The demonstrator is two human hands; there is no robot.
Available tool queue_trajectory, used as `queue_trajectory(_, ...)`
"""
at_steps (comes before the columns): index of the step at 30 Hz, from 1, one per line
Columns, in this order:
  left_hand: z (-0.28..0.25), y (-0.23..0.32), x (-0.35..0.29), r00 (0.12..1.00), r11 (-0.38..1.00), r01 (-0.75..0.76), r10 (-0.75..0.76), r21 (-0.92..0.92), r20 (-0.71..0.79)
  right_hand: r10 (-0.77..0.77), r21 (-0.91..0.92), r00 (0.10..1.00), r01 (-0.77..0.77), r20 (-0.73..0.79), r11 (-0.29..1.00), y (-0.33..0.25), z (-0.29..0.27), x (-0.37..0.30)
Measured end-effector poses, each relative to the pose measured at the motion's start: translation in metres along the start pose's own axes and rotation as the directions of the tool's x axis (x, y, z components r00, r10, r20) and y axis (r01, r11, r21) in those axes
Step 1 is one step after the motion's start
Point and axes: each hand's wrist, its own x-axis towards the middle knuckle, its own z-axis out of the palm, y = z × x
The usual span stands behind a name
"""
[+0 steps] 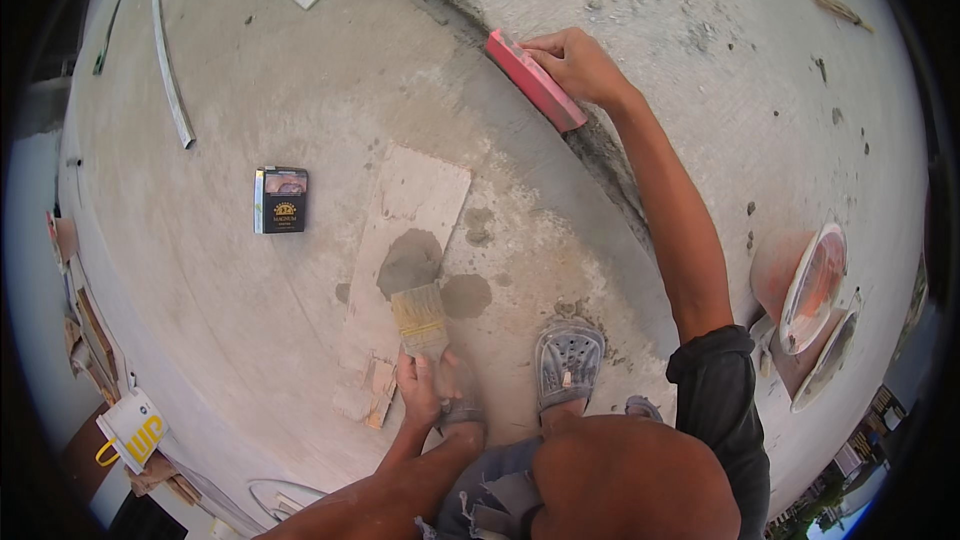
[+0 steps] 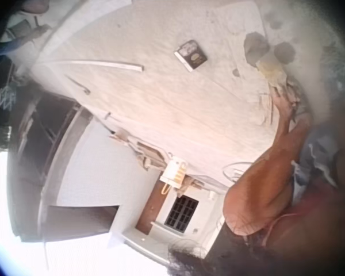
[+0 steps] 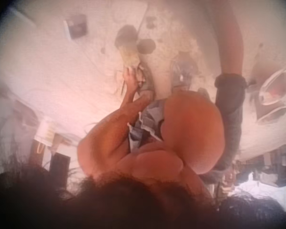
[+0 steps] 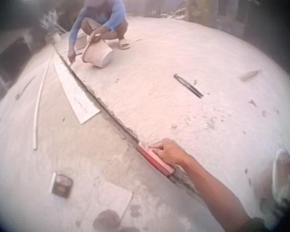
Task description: The person smooths a wet concrete surface using a pink sponge and a brush. They repeatedly wipe the surface, occasionally dipping the sponge into a bucket of water. The person also uses a trowel to scrape and smooth the concrete.
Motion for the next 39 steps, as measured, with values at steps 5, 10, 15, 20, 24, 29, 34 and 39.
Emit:
queue_trajectory(5,0.004,0.005,0.000,1.000,0.999,-0.029,0.029,0.017,0.004,0.024,-0.010,1.000,-0.024,0.017,1.000,-0.004,0.000,-0.017)
queue_trajectory(10,0.000,0.002,0.000,1.000,0.999,-0.015,0.014,0.043,0.004,-0.007,-0.016,1.000,0.007,-0.018,1.000,0.005,0.000,-0.031)
queue_trajectory(15,0.003,0.002,0.001,0.998,0.997,-0.054,0.055,0.052,-0.006,-0.026,-0.034,1.000,0.026,-0.006,0.999,0.009,-0.004,-0.044)
queue_trajectory(20,0.002,0.004,0.000,0.997,0.996,-0.069,0.070,0.064,-0.022,0.004,-0.029,0.999,-0.003,0.036,1.000,0.004,-0.009,-0.061)
queue_trajectory(24,0.007,0.005,0.003,0.998,0.997,-0.063,0.062,0.043,0.010,0.027,-0.029,0.999,-0.026,0.030,0.999,0.016,-0.014,-0.080)
queue_trajectory(29,0.005,0.004,0.002,0.997,0.997,-0.071,0.071,0.025,0.014,0.044,-0.006,0.999,-0.044,0.023,0.999,0.026,-0.013,-0.099)
queue_trajectory(34,0.003,0.003,0.003,0.994,0.994,-0.104,0.102,0.037,0.036,0.071,0.016,0.996,-0.072,0.052,0.997,0.036,-0.018,-0.118)
queue_trajectory(39,0.006,0.006,0.003,0.994,0.993,-0.109,0.107,0.050,0.032,0.079,0.006,0.994,-0.080,0.073,0.997,0.044,-0.023,-0.140)
